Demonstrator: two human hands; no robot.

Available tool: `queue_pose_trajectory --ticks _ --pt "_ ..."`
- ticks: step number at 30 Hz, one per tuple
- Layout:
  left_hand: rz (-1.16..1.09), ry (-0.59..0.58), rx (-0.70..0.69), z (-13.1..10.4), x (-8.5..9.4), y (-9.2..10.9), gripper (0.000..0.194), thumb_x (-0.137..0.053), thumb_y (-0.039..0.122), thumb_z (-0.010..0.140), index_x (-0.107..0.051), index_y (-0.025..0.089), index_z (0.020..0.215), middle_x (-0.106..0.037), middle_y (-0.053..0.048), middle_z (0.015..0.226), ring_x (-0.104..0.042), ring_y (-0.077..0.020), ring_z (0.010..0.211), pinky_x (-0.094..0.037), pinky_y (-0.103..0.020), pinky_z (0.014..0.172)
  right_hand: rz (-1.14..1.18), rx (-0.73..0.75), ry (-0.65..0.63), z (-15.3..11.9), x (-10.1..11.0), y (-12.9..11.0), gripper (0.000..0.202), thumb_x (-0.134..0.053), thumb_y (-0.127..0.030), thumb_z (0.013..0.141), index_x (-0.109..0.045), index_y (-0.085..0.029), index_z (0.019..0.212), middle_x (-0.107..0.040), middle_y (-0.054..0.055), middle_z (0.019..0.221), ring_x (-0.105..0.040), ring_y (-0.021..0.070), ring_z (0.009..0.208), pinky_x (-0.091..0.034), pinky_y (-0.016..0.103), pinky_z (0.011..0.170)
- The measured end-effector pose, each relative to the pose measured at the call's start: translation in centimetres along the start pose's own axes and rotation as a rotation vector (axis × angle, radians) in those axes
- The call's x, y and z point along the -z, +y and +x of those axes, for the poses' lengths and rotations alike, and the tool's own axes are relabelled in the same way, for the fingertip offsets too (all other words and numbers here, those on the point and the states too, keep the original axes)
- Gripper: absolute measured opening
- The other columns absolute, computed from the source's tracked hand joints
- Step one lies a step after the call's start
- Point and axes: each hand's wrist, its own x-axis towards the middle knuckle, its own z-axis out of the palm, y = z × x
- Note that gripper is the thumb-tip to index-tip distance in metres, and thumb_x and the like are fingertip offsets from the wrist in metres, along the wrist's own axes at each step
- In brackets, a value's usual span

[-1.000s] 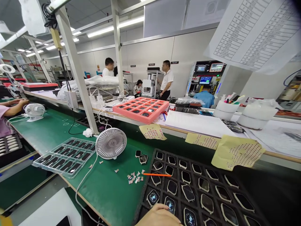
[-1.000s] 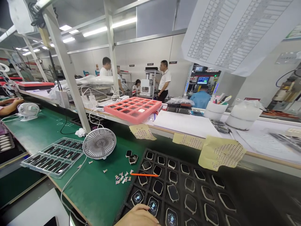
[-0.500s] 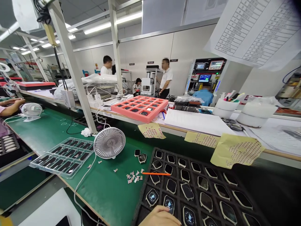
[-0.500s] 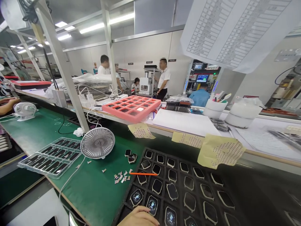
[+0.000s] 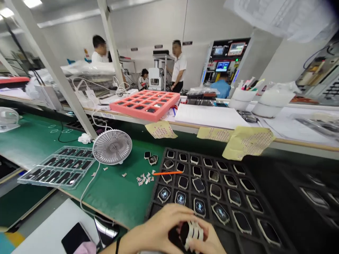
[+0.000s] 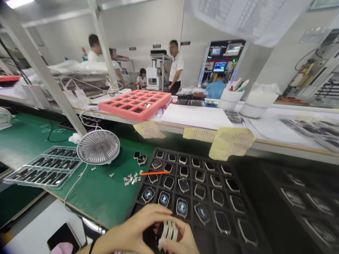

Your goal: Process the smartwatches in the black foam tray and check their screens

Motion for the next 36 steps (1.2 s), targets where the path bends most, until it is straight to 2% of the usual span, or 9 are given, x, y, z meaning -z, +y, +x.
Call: queue_pose_trajectory --ticks 4,6,10,15,21,25,28,33,36 --pt "0.137 0.285 0.214 -1.3 1.4 -0.9 0.029 -0.045 0.032 0.095 -0.054 0.023 0.122 -0.06 -0.009 0.123 -0.053 -0.0196 0.117 -0.042 -0.036 0.101 0.104 -0.042 0.055 -1.7 -0.3 -1.6 0.052 -0.089 -0.025 0.046 -0.072 -0.019 0.095 -0.075 0.01 0.089 -0.071 0.0305 0.087 -0.056 0.038 0.076" --pt "0.291 0.352 0.291 -2.1 1.5 -2.3 0.029 -0.034 0.023 0.098 -0.058 0.022 0.116 -0.062 -0.009 0.121 -0.054 -0.0194 0.116 -0.042 -0.039 0.101 0.12 -0.035 0.098 -2.2 -0.5 -2.2 0.05 -0.089 -0.023 0.046 -0.071 -0.018 0.093 -0.075 0.011 0.089 -0.071 0.0294 0.086 -0.056 0.037 0.074" --pt "0.58 0.256 0.364 -3.0 1.3 -4.4 0.034 -0.034 0.024 0.098 -0.053 0.023 0.126 -0.05 -0.009 0.138 -0.043 -0.023 0.129 -0.039 -0.043 0.103 0.1 -0.022 0.097 -2.5 -1.1 -2.4 0.048 -0.088 -0.018 0.047 -0.071 -0.018 0.092 -0.076 0.01 0.088 -0.071 0.0279 0.085 -0.057 0.037 0.075" --pt "0.812 0.112 0.371 -2.2 1.1 -5.0 0.04 -0.038 0.036 0.097 -0.047 0.028 0.136 -0.033 -0.008 0.151 -0.028 -0.0274 0.14 -0.031 -0.049 0.109 0.09 -0.016 0.042 -2.5 -2.1 -2.1 0.048 -0.088 -0.016 0.047 -0.071 -0.019 0.091 -0.076 0.008 0.088 -0.071 0.0266 0.085 -0.057 0.035 0.075" --pt "0.84 0.099 0.34 -3.7 1.9 -5.0 0.036 -0.038 0.035 0.098 -0.053 0.031 0.131 -0.037 -0.006 0.149 -0.029 -0.0272 0.139 -0.028 -0.05 0.11 0.079 0.028 0.07 -2.7 -1.5 -2.4 0.046 -0.087 -0.015 0.05 -0.071 -0.019 0.093 -0.076 0.008 0.09 -0.072 0.0249 0.085 -0.057 0.033 0.076" --pt "0.796 0.176 0.329 -4.3 2.3 -4.4 0.038 -0.035 0.032 0.098 -0.053 0.025 0.131 -0.043 -0.008 0.145 -0.035 -0.0243 0.136 -0.032 -0.046 0.109 0.064 0.017 0.097 -2.7 -1.0 -2.7 0.047 -0.087 -0.016 0.048 -0.071 -0.018 0.092 -0.076 0.009 0.089 -0.072 0.0265 0.085 -0.057 0.035 0.076" --pt "0.778 0.162 0.313 -2.6 2.0 -3.9 0.038 -0.034 0.033 0.099 -0.052 0.025 0.132 -0.043 -0.008 0.145 -0.034 -0.0239 0.136 -0.031 -0.046 0.11 0.05 0.022 0.086 -2.9 -1.2 -2.7 0.047 -0.087 -0.017 0.049 -0.071 -0.017 0.092 -0.076 0.01 0.089 -0.071 0.0271 0.086 -0.057 0.037 0.077" --pt "0.771 -0.015 0.245 1.7 0.7 -3.7 0.043 -0.036 0.04 0.097 -0.047 0.025 0.136 -0.035 -0.009 0.15 -0.029 -0.0264 0.139 -0.027 -0.051 0.111 0.062 0.039 0.068 -3.1 -1.4 -2.3 0.047 -0.087 -0.019 0.05 -0.071 -0.018 0.094 -0.076 0.009 0.091 -0.071 0.0273 0.087 -0.057 0.037 0.077" --pt "0.784 -0.053 0.23 2.7 0.2 -4.0 0.043 -0.038 0.041 0.097 -0.049 0.024 0.134 -0.034 -0.01 0.151 -0.029 -0.0284 0.139 -0.027 -0.053 0.11 0.074 0.061 0.071 -3.1 -1.3 -1.9 0.049 -0.088 -0.019 0.05 -0.07 -0.017 0.096 -0.075 0.01 0.091 -0.071 0.0276 0.088 -0.057 0.037 0.078"
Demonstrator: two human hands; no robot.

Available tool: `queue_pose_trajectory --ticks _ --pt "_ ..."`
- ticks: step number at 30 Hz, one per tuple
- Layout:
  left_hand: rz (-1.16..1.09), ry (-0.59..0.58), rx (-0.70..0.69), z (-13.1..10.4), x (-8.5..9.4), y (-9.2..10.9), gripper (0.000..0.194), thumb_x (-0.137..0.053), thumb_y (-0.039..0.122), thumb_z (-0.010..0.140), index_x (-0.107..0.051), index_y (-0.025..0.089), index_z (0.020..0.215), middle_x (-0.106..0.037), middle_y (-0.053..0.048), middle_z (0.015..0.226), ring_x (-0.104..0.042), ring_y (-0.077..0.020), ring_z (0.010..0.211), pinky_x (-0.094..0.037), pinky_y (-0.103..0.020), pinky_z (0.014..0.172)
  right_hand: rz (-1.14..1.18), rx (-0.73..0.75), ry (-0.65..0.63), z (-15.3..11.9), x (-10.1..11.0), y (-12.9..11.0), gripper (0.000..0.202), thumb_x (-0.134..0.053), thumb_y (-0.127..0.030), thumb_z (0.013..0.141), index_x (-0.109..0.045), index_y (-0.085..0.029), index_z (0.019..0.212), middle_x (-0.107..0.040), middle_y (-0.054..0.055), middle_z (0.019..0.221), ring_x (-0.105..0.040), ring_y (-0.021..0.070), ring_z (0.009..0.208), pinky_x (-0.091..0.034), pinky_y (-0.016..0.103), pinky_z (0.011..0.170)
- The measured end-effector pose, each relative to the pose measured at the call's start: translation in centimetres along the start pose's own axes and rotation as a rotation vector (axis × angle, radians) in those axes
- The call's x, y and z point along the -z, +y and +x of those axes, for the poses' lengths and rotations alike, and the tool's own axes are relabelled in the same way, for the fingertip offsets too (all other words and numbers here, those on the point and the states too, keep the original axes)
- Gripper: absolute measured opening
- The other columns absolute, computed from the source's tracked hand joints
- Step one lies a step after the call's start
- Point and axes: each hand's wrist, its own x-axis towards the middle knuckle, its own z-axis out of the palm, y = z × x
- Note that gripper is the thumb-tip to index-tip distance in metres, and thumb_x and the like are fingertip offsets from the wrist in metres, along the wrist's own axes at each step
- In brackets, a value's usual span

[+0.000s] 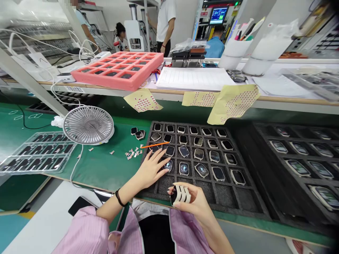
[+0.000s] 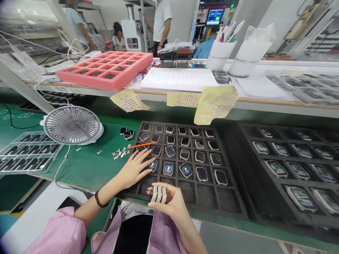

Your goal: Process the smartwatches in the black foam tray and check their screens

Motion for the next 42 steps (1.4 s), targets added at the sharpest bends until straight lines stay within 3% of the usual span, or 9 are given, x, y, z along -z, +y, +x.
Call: queue_pose_trajectory --ticks 6,10,18,23,26,30,34,37,42 --pt "-0.017 0.018 -0.045 -2.0 0.2 -0.7 0.035 -0.04 0.036 0.097 -0.055 0.03 0.128 -0.04 -0.005 0.148 -0.03 -0.0277 0.138 -0.025 -0.053 0.112 0.004 0.005 0.0 0.0 0.5 0.2 0.049 -0.088 -0.018 0.049 -0.07 -0.017 0.095 -0.076 0.01 0.09 -0.071 0.0278 0.088 -0.057 0.037 0.077" --pt "-0.043 0.06 -0.013 -2.9 0.9 -0.5 0.038 -0.039 0.035 0.097 -0.05 0.027 0.133 -0.041 -0.007 0.147 -0.033 -0.0246 0.137 -0.026 -0.049 0.112 0.011 0.002 -0.005 0.1 0.6 0.1 0.049 -0.088 -0.018 0.049 -0.07 -0.018 0.095 -0.076 0.01 0.091 -0.071 0.0277 0.088 -0.057 0.038 0.078" --pt "0.046 0.043 -0.031 0.7 0.0 1.5 0.046 -0.041 0.043 0.096 -0.05 0.017 0.133 -0.04 -0.013 0.147 -0.033 -0.0288 0.137 -0.027 -0.051 0.111 0.039 0.014 0.015 -0.7 0.5 -0.5 0.048 -0.088 -0.016 0.048 -0.07 -0.018 0.093 -0.076 0.008 0.089 -0.072 0.0262 0.086 -0.057 0.035 0.077" --pt "0.055 0.037 -0.081 -0.9 0.6 1.2 0.035 -0.041 0.039 0.096 -0.062 0.023 0.119 -0.05 -0.007 0.14 -0.038 -0.0276 0.134 -0.027 -0.05 0.111 0.049 0.028 0.048 -1.0 1.0 -0.7 0.049 -0.088 -0.016 0.047 -0.07 -0.017 0.092 -0.076 0.009 0.089 -0.072 0.0272 0.087 -0.057 0.037 0.077" --pt "0.034 0.051 -0.098 -1.0 1.3 1.7 0.037 -0.039 0.039 0.097 -0.06 0.022 0.122 -0.051 -0.008 0.138 -0.04 -0.026 0.132 -0.028 -0.049 0.111 0.044 0.021 0.032 -0.9 1.1 -0.6 0.05 -0.089 -0.018 0.046 -0.071 -0.017 0.092 -0.076 0.01 0.09 -0.071 0.028 0.088 -0.057 0.038 0.078" --pt "0.03 0.02 -0.138 1.5 0.8 3.4 0.043 -0.038 0.042 0.097 -0.05 0.022 0.132 -0.044 -0.011 0.145 -0.037 -0.0269 0.135 -0.029 -0.051 0.109 0.047 0.047 0.009 -1.1 1.1 -0.5 0.05 -0.088 -0.019 0.047 -0.071 -0.017 0.094 -0.076 0.011 0.092 -0.071 0.0278 0.088 -0.057 0.038 0.079" --pt "0.034 -0.006 -0.179 3.8 -0.7 4.3 0.046 -0.038 0.045 0.096 -0.05 0.019 0.132 -0.04 -0.012 0.147 -0.034 -0.0275 0.137 -0.026 -0.051 0.11 0.06 0.072 0.035 -1.7 1.5 -0.5 0.049 -0.088 -0.02 0.05 -0.07 -0.018 0.095 -0.076 0.01 0.092 -0.071 0.027 0.089 -0.056 0.038 0.081" --pt "0.041 -0.004 -0.198 3.5 -1.1 4.2 0.045 -0.038 0.045 0.096 -0.052 0.019 0.13 -0.042 -0.012 0.146 -0.033 -0.0281 0.137 -0.023 -0.052 0.112 0.063 0.088 0.045 -2.0 2.0 -0.6 0.05 -0.088 -0.02 0.05 -0.07 -0.018 0.097 -0.076 0.01 0.092 -0.071 0.0276 0.09 -0.055 0.038 0.083" --pt "0.019 -0.012 -0.248 1.9 0.2 4.2 0.041 -0.038 0.043 0.096 -0.053 0.023 0.129 -0.045 -0.008 0.144 -0.036 -0.0253 0.135 -0.026 -0.048 0.112 0.083 0.105 0.038 -2.1 2.7 -0.6 0.049 -0.088 -0.019 0.05 -0.07 -0.018 0.096 -0.075 0.01 0.092 -0.071 0.0272 0.09 -0.056 0.039 0.082"
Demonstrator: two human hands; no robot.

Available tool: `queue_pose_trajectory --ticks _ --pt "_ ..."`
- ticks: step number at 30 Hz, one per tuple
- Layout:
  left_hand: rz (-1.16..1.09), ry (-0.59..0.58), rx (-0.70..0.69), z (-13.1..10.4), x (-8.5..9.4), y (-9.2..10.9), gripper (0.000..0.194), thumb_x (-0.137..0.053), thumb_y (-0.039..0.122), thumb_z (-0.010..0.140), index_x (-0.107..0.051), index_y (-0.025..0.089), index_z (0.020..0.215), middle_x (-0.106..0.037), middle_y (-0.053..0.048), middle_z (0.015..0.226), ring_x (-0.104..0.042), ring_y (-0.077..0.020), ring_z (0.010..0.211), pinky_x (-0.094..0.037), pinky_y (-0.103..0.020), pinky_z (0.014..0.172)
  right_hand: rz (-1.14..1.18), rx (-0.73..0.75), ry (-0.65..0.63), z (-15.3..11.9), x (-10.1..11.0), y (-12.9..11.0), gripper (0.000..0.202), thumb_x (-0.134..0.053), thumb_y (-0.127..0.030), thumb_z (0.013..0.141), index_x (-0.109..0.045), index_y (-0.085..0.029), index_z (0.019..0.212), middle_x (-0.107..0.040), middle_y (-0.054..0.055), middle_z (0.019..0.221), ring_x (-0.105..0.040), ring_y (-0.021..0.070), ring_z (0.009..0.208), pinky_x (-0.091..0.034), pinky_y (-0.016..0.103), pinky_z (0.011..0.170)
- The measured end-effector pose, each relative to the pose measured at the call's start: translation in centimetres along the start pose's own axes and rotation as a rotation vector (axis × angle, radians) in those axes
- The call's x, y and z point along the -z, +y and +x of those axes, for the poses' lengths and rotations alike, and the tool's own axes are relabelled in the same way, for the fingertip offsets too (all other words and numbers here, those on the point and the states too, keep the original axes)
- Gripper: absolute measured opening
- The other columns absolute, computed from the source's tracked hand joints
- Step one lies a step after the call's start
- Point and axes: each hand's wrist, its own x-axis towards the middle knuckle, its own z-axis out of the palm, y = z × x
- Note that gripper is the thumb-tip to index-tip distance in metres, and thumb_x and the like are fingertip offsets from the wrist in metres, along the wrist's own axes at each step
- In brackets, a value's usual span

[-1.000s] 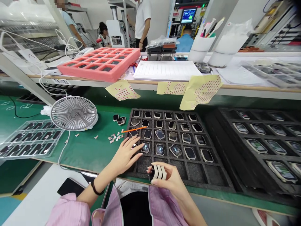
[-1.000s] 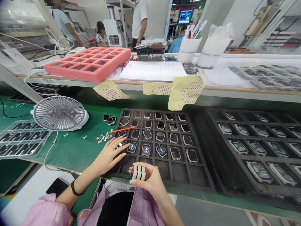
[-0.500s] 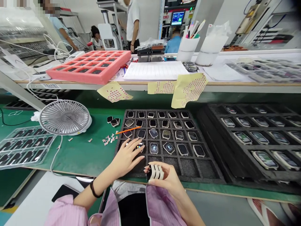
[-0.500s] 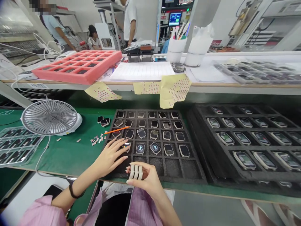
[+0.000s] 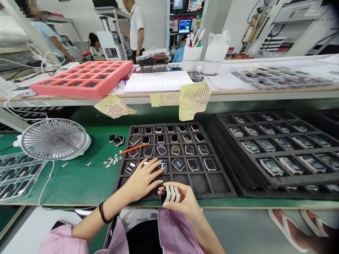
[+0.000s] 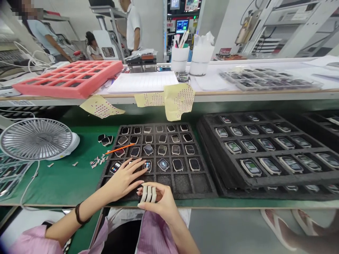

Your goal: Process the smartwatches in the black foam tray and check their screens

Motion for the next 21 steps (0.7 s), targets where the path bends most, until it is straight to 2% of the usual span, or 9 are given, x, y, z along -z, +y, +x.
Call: queue_pose_trajectory --ticks 4,8,11,16,21 --pt "0.013 0.02 0.066 1.9 0.2 0.9 0.044 -0.038 0.041 0.097 -0.048 0.019 0.133 -0.044 -0.012 0.144 -0.037 -0.0264 0.135 -0.029 -0.049 0.11 0.009 -0.006 -0.003 -0.4 0.2 -0.1 0.05 -0.088 -0.019 0.049 -0.07 -0.017 0.096 -0.075 0.009 0.092 -0.07 0.0271 0.091 -0.056 0.038 0.082" --pt "0.017 0.0 0.03 5.4 -1.3 1.8 0.046 -0.038 0.043 0.097 -0.05 0.016 0.132 -0.042 -0.013 0.145 -0.035 -0.0276 0.136 -0.028 -0.05 0.11 0.014 0.013 0.014 -1.0 0.7 -0.4 0.049 -0.088 -0.018 0.05 -0.07 -0.018 0.097 -0.075 0.009 0.093 -0.071 0.0262 0.091 -0.055 0.037 0.082" --pt "0.018 -0.008 0.013 6.7 -2.1 2.3 0.044 -0.037 0.043 0.097 -0.054 0.015 0.128 -0.043 -0.013 0.145 -0.034 -0.0293 0.136 -0.027 -0.052 0.11 0.011 0.028 0.031 -1.4 1.3 -0.7 0.049 -0.087 -0.017 0.052 -0.07 -0.018 0.097 -0.075 0.009 0.094 -0.07 0.0258 0.091 -0.056 0.036 0.082" --pt "-0.043 -0.021 -0.083 6.2 -1.3 2.4 0.037 -0.037 0.037 0.098 -0.055 0.023 0.127 -0.042 -0.009 0.146 -0.035 -0.0266 0.136 -0.027 -0.05 0.11 0.022 0.053 0.05 -1.5 1.7 -0.9 0.048 -0.087 -0.017 0.052 -0.07 -0.018 0.097 -0.076 0.01 0.094 -0.071 0.0259 0.089 -0.055 0.037 0.082" --pt "-0.043 -0.001 0.032 5.5 -0.3 1.9 0.04 -0.034 0.03 0.098 -0.048 0.019 0.134 -0.043 -0.01 0.145 -0.035 -0.0249 0.136 -0.03 -0.047 0.109 0.019 0.045 0.065 -1.1 1.5 -1.1 0.048 -0.086 -0.016 0.051 -0.07 -0.018 0.096 -0.076 0.01 0.092 -0.071 0.0254 0.088 -0.056 0.036 0.08"
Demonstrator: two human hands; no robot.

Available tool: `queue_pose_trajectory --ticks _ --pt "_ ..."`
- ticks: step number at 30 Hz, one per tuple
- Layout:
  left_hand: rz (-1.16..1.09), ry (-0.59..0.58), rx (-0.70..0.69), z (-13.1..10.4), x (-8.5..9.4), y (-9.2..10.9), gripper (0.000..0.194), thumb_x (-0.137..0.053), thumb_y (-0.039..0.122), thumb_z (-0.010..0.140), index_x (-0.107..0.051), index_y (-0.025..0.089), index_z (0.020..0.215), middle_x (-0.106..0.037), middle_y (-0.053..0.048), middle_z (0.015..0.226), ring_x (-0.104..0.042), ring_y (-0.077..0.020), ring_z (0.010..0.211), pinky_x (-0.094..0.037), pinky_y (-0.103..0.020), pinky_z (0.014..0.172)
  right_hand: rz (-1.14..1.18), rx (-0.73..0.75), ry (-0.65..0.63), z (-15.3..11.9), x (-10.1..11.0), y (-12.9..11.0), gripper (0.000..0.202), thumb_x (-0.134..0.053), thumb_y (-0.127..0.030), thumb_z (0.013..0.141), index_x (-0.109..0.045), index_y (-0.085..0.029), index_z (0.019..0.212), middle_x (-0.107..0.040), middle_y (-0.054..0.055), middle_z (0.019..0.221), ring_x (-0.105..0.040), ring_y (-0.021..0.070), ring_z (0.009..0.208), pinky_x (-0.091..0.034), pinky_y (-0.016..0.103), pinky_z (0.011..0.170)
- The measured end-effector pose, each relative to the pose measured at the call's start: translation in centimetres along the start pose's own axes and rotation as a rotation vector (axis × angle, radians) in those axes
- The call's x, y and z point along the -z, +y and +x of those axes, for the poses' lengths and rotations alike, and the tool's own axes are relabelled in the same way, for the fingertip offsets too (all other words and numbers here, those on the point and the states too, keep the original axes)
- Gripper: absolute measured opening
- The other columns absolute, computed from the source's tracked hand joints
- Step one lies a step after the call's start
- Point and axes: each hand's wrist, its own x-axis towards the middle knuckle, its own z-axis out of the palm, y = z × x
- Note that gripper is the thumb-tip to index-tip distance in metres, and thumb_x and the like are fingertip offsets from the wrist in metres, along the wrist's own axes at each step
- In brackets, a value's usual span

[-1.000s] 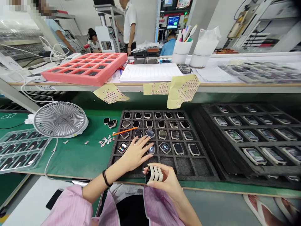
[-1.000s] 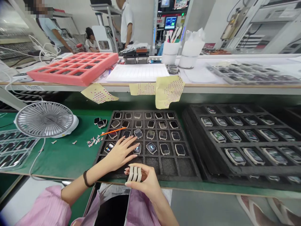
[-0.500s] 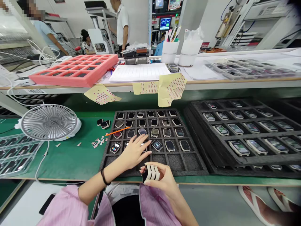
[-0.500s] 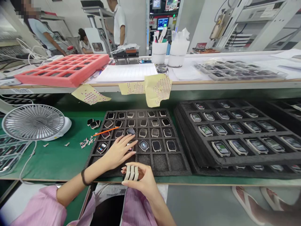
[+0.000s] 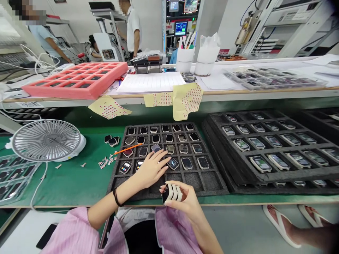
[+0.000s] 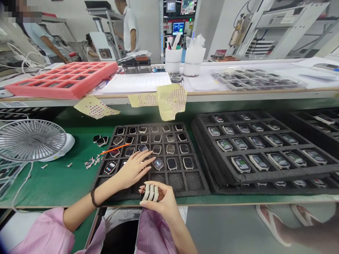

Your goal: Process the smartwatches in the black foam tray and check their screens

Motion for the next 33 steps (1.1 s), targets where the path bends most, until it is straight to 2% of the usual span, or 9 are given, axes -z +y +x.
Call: queue_pose_trajectory --ticks 4,8,10,13,17,20,23,28,33 --pt "0.019 -0.032 0.011 0.3 -1.5 -0.1 0.04 -0.038 0.034 0.097 -0.05 0.018 0.131 -0.042 -0.011 0.146 -0.034 -0.0281 0.136 -0.028 -0.05 0.109 -0.031 0.022 0.009 0.2 -0.2 0.0 0.048 -0.086 -0.018 0.051 -0.07 -0.017 0.096 -0.076 0.01 0.091 -0.071 0.026 0.088 -0.056 0.036 0.079" --pt "-0.018 -0.034 -0.135 0.3 -2.5 -0.1 0.036 -0.039 0.032 0.097 -0.052 0.024 0.129 -0.042 -0.009 0.146 -0.032 -0.0272 0.138 -0.024 -0.052 0.11 -0.077 0.039 0.015 0.3 -0.3 0.0 0.043 -0.086 -0.019 0.054 -0.071 -0.018 0.095 -0.075 0.009 0.09 -0.071 0.0241 0.088 -0.055 0.034 0.08" --pt "-0.078 -0.01 -0.145 -0.2 -1.8 -0.2 0.035 -0.038 0.026 0.097 -0.053 0.024 0.128 -0.044 -0.009 0.144 -0.032 -0.026 0.138 -0.025 -0.051 0.111 -0.078 0.036 0.027 0.4 -0.4 0.1 0.044 -0.086 -0.02 0.053 -0.071 -0.018 0.095 -0.075 0.009 0.09 -0.071 0.0251 0.087 -0.055 0.035 0.081" --pt "-0.273 0.074 -0.034 -1.9 0.3 -0.7 0.037 -0.033 0.019 0.097 -0.051 0.021 0.13 -0.048 -0.01 0.141 -0.037 -0.0224 0.134 -0.03 -0.046 0.11 -0.083 0.014 0.046 0.7 -0.6 0.2 0.048 -0.086 -0.02 0.052 -0.07 -0.018 0.097 -0.075 0.009 0.092 -0.07 0.0268 0.089 -0.055 0.038 0.081" --pt "-0.6 0.031 -0.114 -5.0 2.8 -1.1 0.05 -0.049 0.032 0.094 -0.036 0.026 0.141 -0.048 -0.008 0.141 -0.043 -0.0218 0.13 -0.036 -0.039 0.108 -0.114 -0.022 0.019 1.5 -1.3 0.3 0.046 -0.085 -0.02 0.052 -0.071 -0.017 0.095 -0.075 0.008 0.09 -0.07 0.0247 0.085 -0.056 0.034 0.077" --pt "-0.684 0.022 -0.24 -6.8 3.1 -1.2 0.067 -0.065 0.032 0.084 -0.033 0.026 0.143 -0.05 -0.009 0.14 -0.044 -0.0238 0.129 -0.036 -0.04 0.108 -0.089 -0.035 -0.012 2.4 -2.3 0.5 0.039 -0.085 -0.021 0.05 -0.073 -0.017 0.087 -0.074 0.005 0.078 -0.068 0.0188 0.069 -0.055 0.027 0.066" --pt "-0.719 0.125 -0.24 -7.6 2.3 -1.3 0.054 -0.062 0.02 0.085 -0.045 0.026 0.136 -0.058 -0.008 0.131 -0.049 -0.022 0.126 -0.039 -0.039 0.106 -0.045 -0.083 -0.062 3.1 -3.6 0.8 0.035 -0.085 -0.025 0.05 -0.073 -0.016 0.082 -0.072 0.003 0.071 -0.066 0.0171 0.063 -0.054 0.026 0.061" --pt "-0.806 0.264 -0.164 -8.2 1.4 -1.7 0.051 -0.068 0.021 0.077 -0.054 0.021 0.126 -0.066 -0.009 0.117 -0.061 -0.0221 0.108 -0.05 -0.036 0.093 -0.06 -0.192 -0.105 3.3 -4.5 1.1 0.043 -0.085 -0.033 0.054 -0.072 -0.015 0.09 -0.073 0.006 0.079 -0.069 0.0228 0.074 -0.055 0.034 0.071" --pt "-0.629 0.264 -0.075 -9.2 1.0 -2.5 0.05 -0.065 0.02 0.079 -0.052 0.019 0.127 -0.066 -0.01 0.116 -0.061 -0.0225 0.107 -0.049 -0.038 0.095 -0.172 -0.09 0.052 2.8 -2.8 0.7 0.05 -0.071 -0.044 0.075 -0.061 -0.022 0.119 -0.071 0.009 0.102 -0.068 0.0237 0.092 -0.053 0.042 0.087"
